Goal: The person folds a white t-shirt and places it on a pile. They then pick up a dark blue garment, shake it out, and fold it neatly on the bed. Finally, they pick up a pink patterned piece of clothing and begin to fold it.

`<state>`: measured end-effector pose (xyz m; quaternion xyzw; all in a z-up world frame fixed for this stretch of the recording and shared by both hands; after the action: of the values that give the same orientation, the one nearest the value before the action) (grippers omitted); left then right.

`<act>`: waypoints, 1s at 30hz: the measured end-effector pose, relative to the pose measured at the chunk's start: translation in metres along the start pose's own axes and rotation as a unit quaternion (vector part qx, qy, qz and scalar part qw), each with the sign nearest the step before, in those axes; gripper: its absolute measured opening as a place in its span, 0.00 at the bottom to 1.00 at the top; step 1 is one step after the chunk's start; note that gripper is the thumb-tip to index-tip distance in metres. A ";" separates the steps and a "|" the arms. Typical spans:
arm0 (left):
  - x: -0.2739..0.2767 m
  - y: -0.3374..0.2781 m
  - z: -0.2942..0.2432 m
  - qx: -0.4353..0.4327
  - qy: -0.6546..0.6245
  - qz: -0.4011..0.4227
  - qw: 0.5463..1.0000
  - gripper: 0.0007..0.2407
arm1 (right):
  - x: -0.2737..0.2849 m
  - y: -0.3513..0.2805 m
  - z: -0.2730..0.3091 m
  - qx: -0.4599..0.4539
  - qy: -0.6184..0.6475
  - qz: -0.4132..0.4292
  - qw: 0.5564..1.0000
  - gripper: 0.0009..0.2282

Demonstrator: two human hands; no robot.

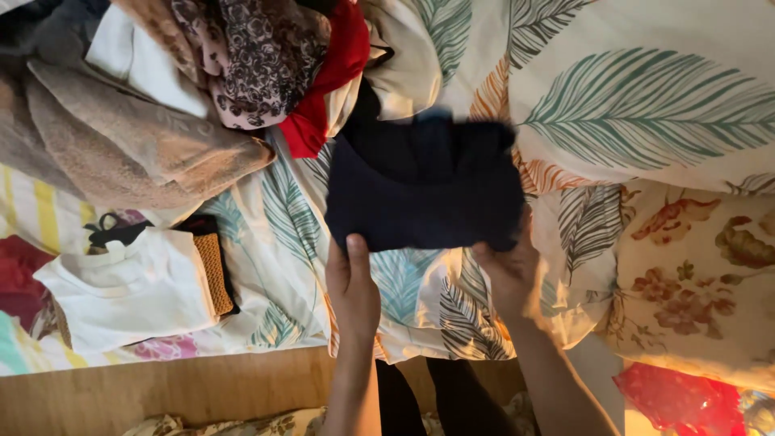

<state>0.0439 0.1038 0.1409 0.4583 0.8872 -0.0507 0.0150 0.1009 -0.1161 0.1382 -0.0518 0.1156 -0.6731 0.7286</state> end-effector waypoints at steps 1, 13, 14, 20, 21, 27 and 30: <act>0.007 -0.002 0.014 0.000 0.001 -0.002 1.000 0.18 | -0.003 0.000 -0.005 -0.001 0.001 0.002 1.000 0.25; 0.104 -0.120 0.254 0.248 0.074 -0.159 0.953 0.20 | 0.039 -0.078 -0.213 -0.307 0.152 -0.054 0.938 0.26; 0.099 -0.120 0.252 0.296 -0.032 -0.175 0.938 0.20 | 0.040 -0.082 -0.212 -0.328 0.150 -0.078 0.929 0.25; 0.153 -0.066 0.153 0.227 -0.001 -0.163 0.960 0.15 | -0.056 -0.088 -0.118 -0.285 0.157 -0.100 0.940 0.21; 0.172 -0.054 0.131 0.194 0.055 -0.161 0.966 0.14 | -0.079 -0.088 -0.104 -0.266 0.158 -0.085 0.947 0.18; 0.334 0.006 0.010 0.055 0.037 -0.239 0.969 0.09 | -0.223 -0.119 -0.136 -0.317 -0.002 -0.048 0.947 0.25; 0.414 0.003 0.001 -0.004 0.109 -0.303 0.947 0.09 | -0.337 -0.122 -0.102 -0.239 0.096 0.124 0.958 0.22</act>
<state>-0.1932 0.4414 0.1093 0.1710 0.9805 0.0010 -0.0964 -0.0645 0.2156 0.1006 -0.1451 0.3476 -0.5320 0.7584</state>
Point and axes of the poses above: each hand's wrist, its own y-axis towards the middle knuckle, its own x-axis out of the back of the hand, z = x × y, the point moved 7 cm from there along y, towards the middle knuckle, and after that the axes turned 9 degrees about -x, right-handed, at the moved point
